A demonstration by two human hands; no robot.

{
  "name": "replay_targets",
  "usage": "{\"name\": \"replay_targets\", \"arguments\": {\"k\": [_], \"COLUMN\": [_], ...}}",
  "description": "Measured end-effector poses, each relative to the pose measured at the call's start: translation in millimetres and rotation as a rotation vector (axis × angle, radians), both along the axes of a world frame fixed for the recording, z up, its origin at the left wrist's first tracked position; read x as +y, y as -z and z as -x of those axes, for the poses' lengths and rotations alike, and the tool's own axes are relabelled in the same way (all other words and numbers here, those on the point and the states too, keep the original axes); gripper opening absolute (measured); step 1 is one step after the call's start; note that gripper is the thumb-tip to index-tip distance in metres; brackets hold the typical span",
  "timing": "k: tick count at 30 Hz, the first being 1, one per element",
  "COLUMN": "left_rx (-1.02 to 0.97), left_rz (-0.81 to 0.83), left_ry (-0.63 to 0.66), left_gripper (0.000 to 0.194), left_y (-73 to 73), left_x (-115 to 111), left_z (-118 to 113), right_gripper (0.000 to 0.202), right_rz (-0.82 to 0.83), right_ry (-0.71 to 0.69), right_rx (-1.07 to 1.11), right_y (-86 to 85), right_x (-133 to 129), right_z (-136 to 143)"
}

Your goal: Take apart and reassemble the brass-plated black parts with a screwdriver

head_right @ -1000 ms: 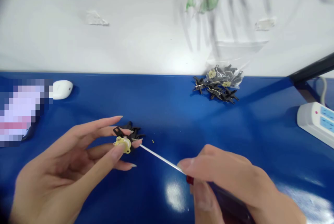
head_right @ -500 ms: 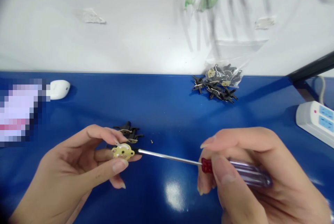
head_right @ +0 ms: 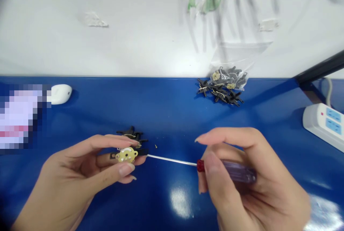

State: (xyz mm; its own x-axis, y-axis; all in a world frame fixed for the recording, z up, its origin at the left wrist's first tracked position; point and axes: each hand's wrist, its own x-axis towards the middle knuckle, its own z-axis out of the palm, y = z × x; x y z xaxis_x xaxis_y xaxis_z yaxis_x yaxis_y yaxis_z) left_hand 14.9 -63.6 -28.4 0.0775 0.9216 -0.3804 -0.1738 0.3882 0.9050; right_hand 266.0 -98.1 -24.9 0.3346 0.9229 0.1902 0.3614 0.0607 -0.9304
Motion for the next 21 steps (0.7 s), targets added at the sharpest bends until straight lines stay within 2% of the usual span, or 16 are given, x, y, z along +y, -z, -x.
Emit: {"name": "replay_targets", "arguments": {"k": [2, 3, 7, 10, 16, 21], "left_rx": [0.028, 0.061, 0.304, 0.397, 0.378, 0.485], "left_rz": [-0.034, -0.070, -0.298, -0.432, -0.526, -0.623], "left_ry": [0.009, 0.011, 0.035, 0.089, 0.147, 0.212], "left_gripper": [0.023, 0.024, 0.030, 0.031, 0.026, 0.027], "left_y": [-1.4, -2.4, -4.9, -4.0, 0.1, 0.8], "left_x": [-1, -2, -7, -11, -18, -18], "left_z": [0, 0, 1, 3, -2, -2], "right_gripper": [0.014, 0.017, 0.024, 0.032, 0.047, 0.049], "right_rz": [0.071, 0.130, 0.417, 0.530, 0.694, 0.693], "right_ry": [0.006, -0.045, -0.476, -0.658, -0.746, -0.778], "right_rx": [-0.007, -0.008, 0.049, 0.147, 0.270, 0.322], "right_y": [-4.4, -6.5, -11.5, -12.5, -13.1, -10.1], "right_x": [3, 6, 13, 16, 15, 17], "right_z": [5, 7, 6, 8, 15, 12]}}
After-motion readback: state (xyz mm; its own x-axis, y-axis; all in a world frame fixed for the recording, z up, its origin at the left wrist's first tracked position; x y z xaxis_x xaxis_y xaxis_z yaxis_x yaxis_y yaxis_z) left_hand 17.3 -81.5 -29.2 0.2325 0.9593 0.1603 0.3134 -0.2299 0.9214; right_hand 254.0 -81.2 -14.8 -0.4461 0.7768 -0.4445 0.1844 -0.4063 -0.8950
